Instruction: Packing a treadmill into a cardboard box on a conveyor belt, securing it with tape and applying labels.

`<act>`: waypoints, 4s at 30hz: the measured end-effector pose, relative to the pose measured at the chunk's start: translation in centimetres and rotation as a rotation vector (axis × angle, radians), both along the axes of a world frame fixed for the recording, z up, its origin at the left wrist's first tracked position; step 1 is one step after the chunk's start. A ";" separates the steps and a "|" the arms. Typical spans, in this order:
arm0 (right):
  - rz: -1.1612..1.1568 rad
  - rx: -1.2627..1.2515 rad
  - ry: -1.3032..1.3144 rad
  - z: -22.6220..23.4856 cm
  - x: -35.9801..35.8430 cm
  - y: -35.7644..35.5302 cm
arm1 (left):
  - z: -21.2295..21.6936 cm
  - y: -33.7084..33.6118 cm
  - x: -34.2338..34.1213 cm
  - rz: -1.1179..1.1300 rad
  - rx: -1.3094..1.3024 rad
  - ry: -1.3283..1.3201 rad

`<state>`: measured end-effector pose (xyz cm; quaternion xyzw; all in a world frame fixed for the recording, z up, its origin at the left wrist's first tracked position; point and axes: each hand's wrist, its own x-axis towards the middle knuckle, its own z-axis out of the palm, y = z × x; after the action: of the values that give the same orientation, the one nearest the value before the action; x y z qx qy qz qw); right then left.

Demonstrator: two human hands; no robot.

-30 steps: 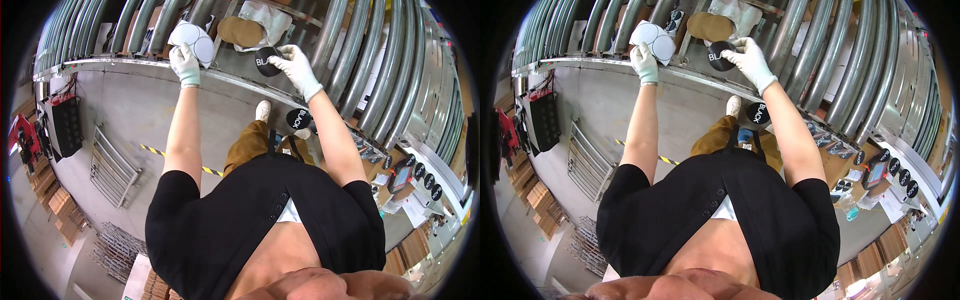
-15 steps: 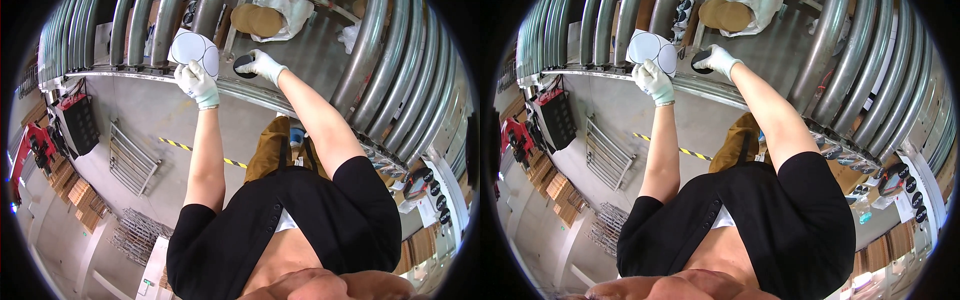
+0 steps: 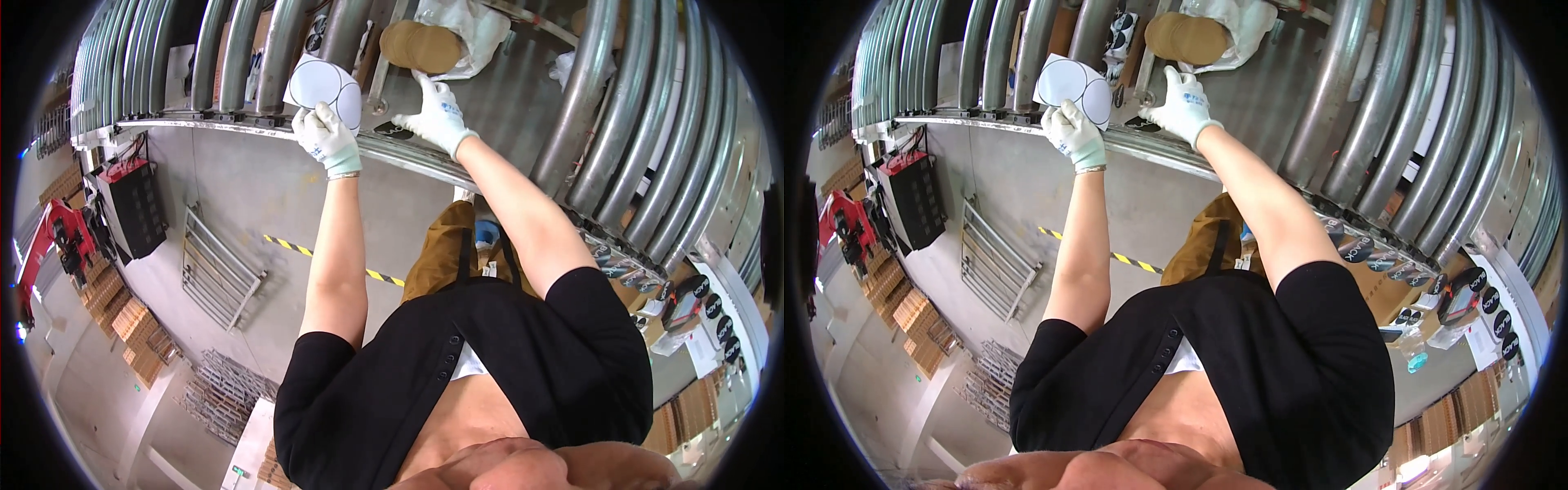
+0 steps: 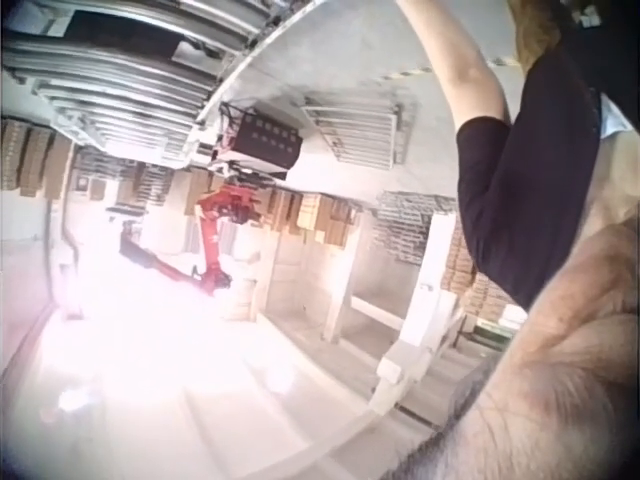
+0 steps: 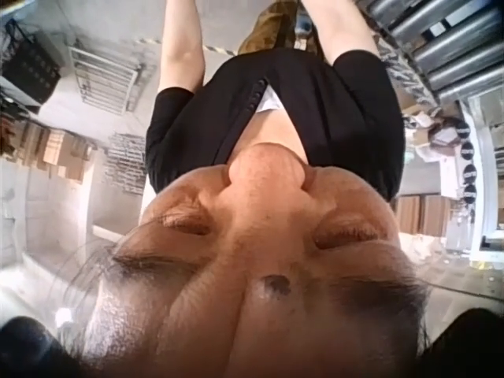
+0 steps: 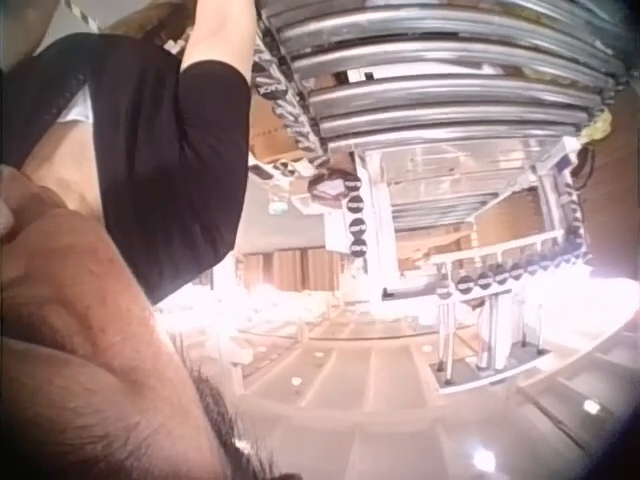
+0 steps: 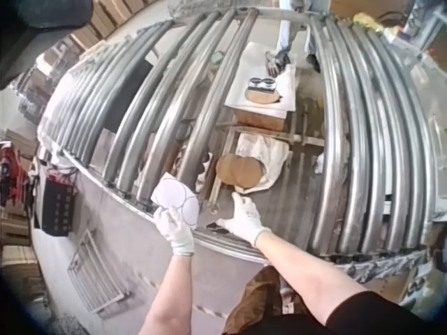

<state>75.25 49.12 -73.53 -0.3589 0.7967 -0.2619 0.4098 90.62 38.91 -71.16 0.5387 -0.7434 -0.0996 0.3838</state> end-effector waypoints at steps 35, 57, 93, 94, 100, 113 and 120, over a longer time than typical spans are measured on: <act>-1.987 -1.036 -0.173 9.8 -11.7 76.0 | 23.4 54.9 -22.4 -1.677 0.808 0.012; -2.208 -0.224 -0.195 -4.5 -16.7 88.8 | 21.2 62.8 -22.9 -1.429 1.082 -0.188; -1.251 0.578 0.201 1.1 -12.2 95.1 | 20.3 64.3 -23.5 -1.471 1.017 -0.263; -1.272 0.622 0.235 -0.4 -12.6 96.3 | 20.3 64.4 -23.5 -1.477 1.000 -0.283; -1.265 0.788 0.289 0.9 -15.1 98.6 | 20.3 64.0 -23.1 -1.486 0.978 -0.286; -1.170 0.945 0.298 4.1 -15.1 97.7 | 19.8 64.7 -23.0 -1.440 1.063 -0.245; -1.160 0.981 0.321 2.8 -15.0 97.9 | 20.8 65.9 -23.1 -1.432 1.062 -0.321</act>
<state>60.28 147.02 -70.70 0.3044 0.9316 0.0032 0.1984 67.52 104.84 -50.39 0.0611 -0.8014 -0.5680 -0.1775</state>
